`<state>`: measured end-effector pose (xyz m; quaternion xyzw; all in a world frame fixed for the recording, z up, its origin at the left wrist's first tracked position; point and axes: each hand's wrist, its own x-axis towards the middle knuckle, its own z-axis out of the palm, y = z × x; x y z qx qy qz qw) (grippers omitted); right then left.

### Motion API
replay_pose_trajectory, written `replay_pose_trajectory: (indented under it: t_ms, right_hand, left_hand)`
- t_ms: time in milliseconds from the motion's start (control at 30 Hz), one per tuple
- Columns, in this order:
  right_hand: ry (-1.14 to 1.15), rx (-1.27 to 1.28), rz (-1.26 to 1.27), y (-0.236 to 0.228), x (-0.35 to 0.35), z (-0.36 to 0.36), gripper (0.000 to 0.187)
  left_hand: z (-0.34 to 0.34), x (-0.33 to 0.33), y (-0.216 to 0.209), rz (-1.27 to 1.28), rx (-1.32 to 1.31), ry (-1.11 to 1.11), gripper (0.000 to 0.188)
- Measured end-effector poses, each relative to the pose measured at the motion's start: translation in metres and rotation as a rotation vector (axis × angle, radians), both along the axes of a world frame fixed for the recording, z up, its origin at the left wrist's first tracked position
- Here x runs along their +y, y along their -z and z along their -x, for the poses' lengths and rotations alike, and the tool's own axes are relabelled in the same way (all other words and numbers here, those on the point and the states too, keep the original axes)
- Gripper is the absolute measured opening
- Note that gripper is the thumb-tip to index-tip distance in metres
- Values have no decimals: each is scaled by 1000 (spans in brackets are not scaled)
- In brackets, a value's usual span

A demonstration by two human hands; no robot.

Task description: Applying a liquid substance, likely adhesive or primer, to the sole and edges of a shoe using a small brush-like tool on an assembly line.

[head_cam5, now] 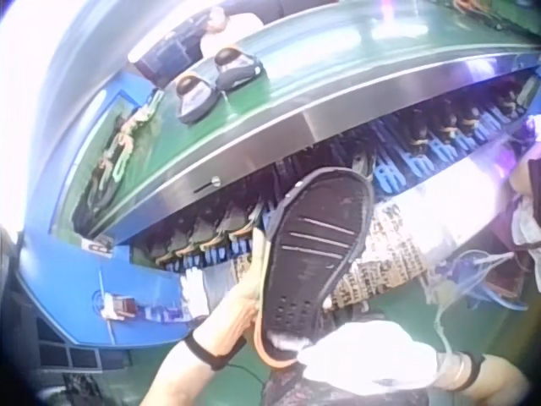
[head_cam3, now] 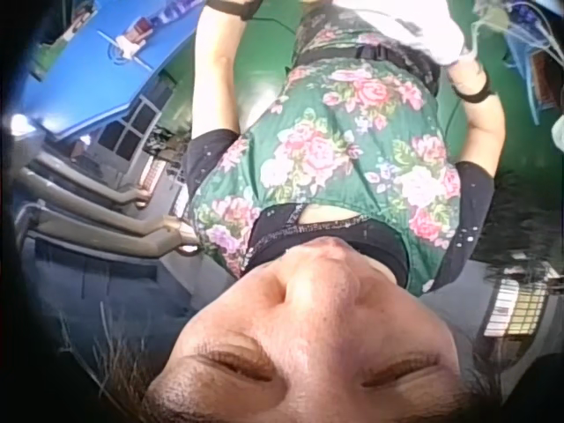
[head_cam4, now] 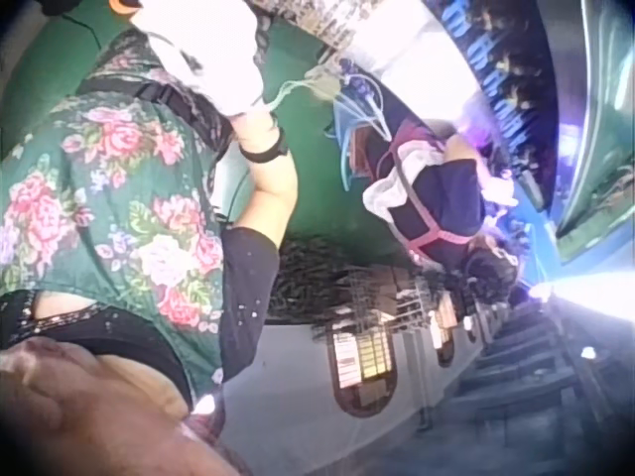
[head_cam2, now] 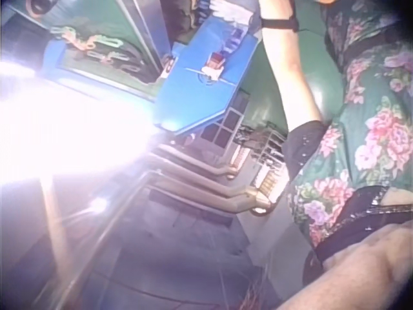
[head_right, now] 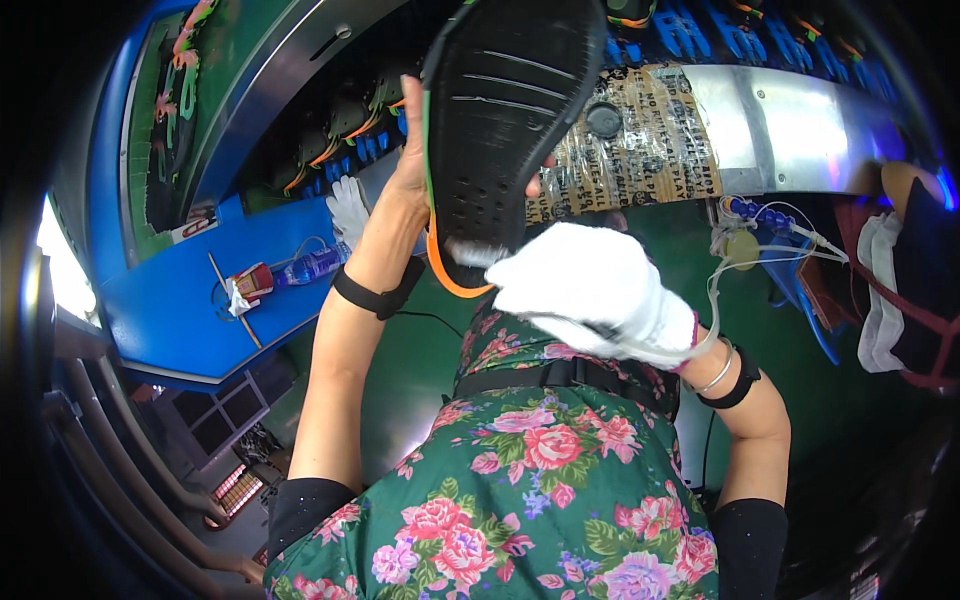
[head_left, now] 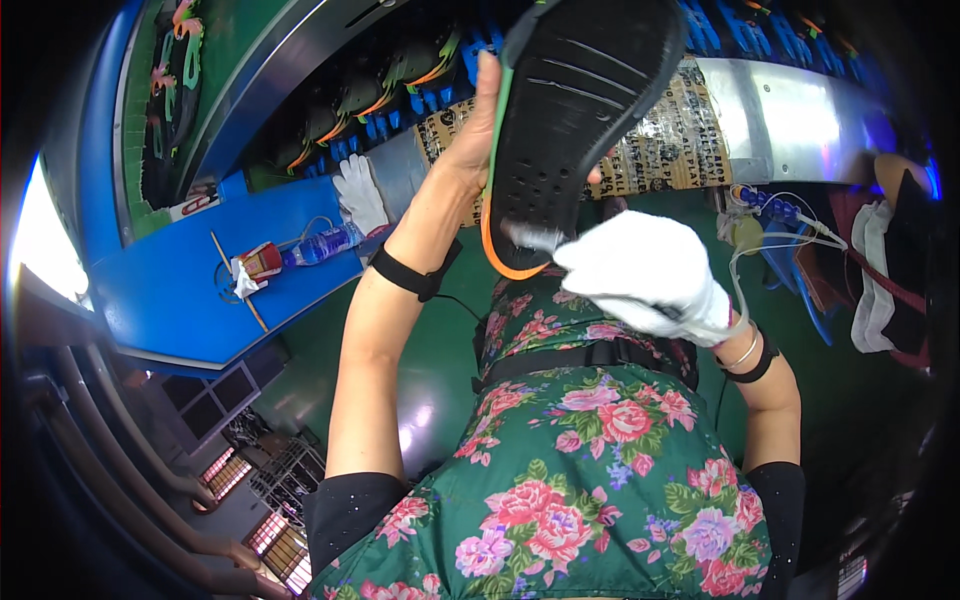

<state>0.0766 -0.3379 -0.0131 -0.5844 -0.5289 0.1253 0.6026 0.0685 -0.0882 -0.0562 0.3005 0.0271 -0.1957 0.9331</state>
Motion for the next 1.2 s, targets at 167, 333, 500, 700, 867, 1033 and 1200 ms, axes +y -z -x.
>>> replay_pose_trajectory:
  t_ms: [167, 333, 500, 700, 867, 1033, 1200]
  right_hand:
    - [-331, 384, 144, 14, -2, 6, 23]
    - [-107, -11, 7, 6, 5, -29, 23]
    - [-164, 559, 100, 1, -2, -25, 14]
    - [298, 278, -39, -14, -3, -42, 17]
    - [230, -39, -25, -24, -7, -61, 21]
    - [313, -221, 0, -25, -11, -40, 23]
    - [418, -240, -49, -31, -16, -22, 32]
  left_hand:
    - [-6, 2, -9, -264, 132, 82, 113]
    - [-14, 5, -3, -268, 177, 227, 111]
    - [-8, -14, -4, 33, 324, -77, 108]
    - [55, -6, 55, 186, 287, -299, 52]
    - [49, -42, 14, -25, 252, -268, 52]
    - [68, -17, 46, -233, 382, -157, 43]
    - [62, -37, 6, 351, 172, -402, 77]
